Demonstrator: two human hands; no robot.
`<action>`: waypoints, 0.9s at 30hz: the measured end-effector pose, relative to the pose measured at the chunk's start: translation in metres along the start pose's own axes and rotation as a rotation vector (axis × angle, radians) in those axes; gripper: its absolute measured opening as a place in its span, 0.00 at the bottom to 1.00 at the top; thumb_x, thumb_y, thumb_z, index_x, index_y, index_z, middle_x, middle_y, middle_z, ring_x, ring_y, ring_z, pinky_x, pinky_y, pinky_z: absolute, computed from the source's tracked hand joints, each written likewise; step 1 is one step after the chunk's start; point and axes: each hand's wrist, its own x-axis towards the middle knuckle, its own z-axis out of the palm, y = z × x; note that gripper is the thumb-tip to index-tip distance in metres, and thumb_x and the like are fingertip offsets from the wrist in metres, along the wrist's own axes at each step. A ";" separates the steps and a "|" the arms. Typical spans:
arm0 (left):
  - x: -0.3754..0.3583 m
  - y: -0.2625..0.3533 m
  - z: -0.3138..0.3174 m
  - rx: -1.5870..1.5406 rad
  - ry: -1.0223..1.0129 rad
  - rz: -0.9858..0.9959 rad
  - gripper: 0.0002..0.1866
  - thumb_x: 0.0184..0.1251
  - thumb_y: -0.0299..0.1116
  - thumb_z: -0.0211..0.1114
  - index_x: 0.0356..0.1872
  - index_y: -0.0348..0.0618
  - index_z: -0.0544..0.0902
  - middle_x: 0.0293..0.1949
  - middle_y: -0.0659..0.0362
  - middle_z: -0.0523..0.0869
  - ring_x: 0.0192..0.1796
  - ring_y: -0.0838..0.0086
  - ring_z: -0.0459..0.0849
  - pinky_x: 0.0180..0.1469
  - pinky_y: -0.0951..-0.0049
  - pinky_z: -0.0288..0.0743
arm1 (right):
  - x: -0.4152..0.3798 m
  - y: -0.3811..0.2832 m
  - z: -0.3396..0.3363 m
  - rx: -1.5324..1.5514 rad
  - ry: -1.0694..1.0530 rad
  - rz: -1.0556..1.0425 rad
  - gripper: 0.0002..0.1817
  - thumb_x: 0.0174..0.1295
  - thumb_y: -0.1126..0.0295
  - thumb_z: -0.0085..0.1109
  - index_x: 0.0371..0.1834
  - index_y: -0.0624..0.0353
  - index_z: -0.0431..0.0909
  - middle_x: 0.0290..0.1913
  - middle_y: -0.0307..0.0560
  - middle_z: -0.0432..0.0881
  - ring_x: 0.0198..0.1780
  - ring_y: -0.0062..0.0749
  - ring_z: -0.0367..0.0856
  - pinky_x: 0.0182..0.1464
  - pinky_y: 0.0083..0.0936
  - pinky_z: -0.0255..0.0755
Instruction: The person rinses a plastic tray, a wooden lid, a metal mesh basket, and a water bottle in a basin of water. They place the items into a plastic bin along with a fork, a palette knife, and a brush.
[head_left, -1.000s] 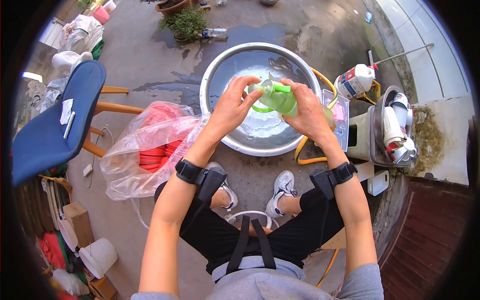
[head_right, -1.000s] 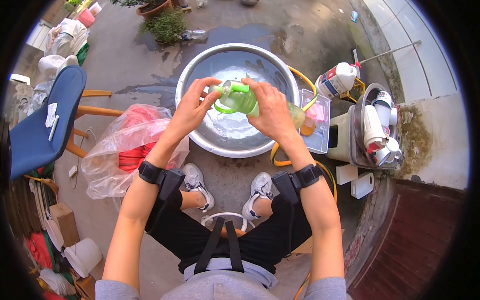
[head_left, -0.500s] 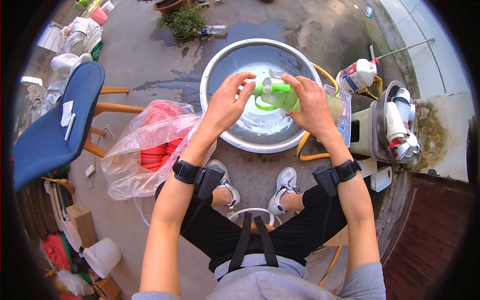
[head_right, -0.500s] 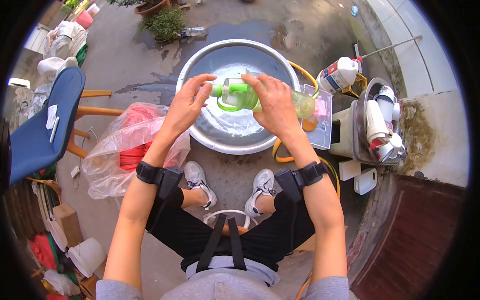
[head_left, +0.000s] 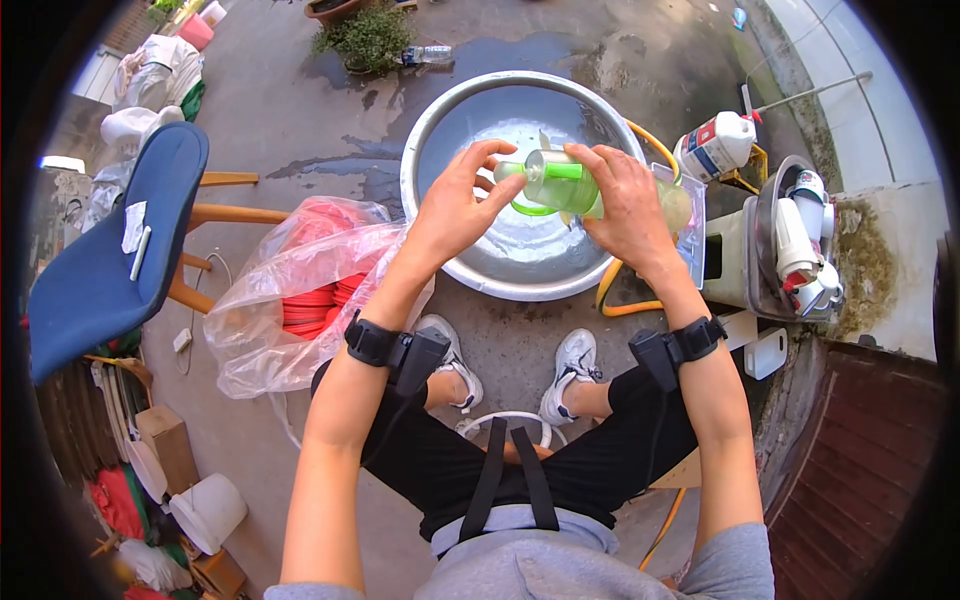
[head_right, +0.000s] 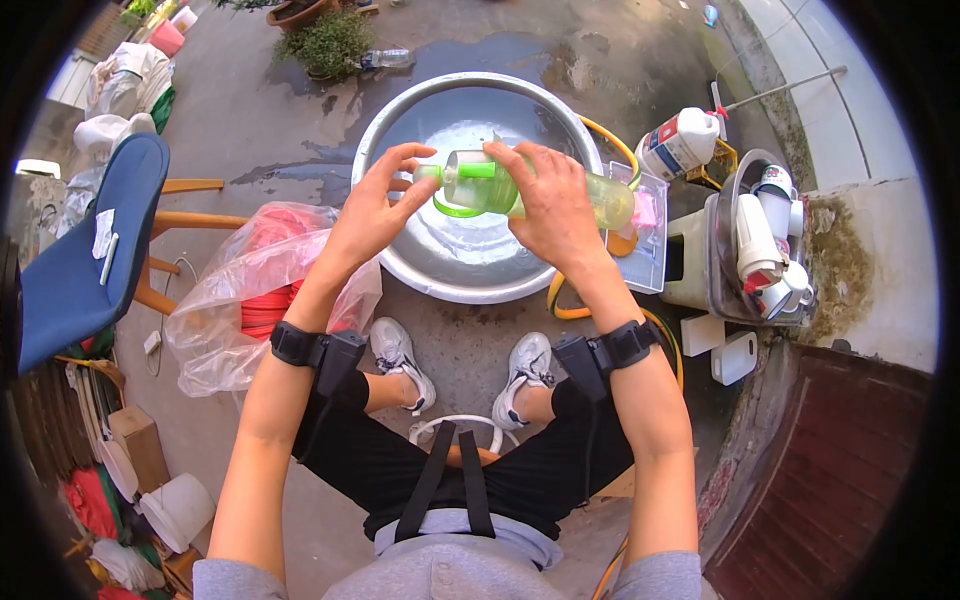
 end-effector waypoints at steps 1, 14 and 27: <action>0.000 -0.002 0.002 -0.051 -0.032 0.086 0.20 0.72 0.47 0.56 0.48 0.37 0.75 0.32 0.56 0.81 0.32 0.75 0.82 0.32 0.73 0.78 | 0.000 0.000 0.000 0.001 0.000 0.002 0.42 0.40 0.79 0.66 0.65 0.44 0.65 0.56 0.51 0.72 0.60 0.47 0.70 0.61 0.42 0.63; -0.002 -0.001 -0.006 -0.147 0.000 -0.045 0.15 0.72 0.38 0.58 0.52 0.39 0.73 0.36 0.56 0.80 0.36 0.76 0.82 0.35 0.75 0.80 | 0.002 0.002 -0.004 0.130 0.074 0.042 0.42 0.40 0.79 0.64 0.65 0.43 0.64 0.54 0.51 0.73 0.56 0.49 0.73 0.57 0.42 0.66; -0.017 -0.059 0.055 -0.181 -0.268 -0.381 0.17 0.68 0.37 0.60 0.53 0.39 0.71 0.35 0.53 0.82 0.34 0.73 0.84 0.38 0.73 0.79 | -0.007 0.004 0.017 -0.445 -0.348 0.209 0.44 0.41 0.76 0.65 0.67 0.38 0.63 0.48 0.45 0.75 0.47 0.41 0.78 0.48 0.37 0.67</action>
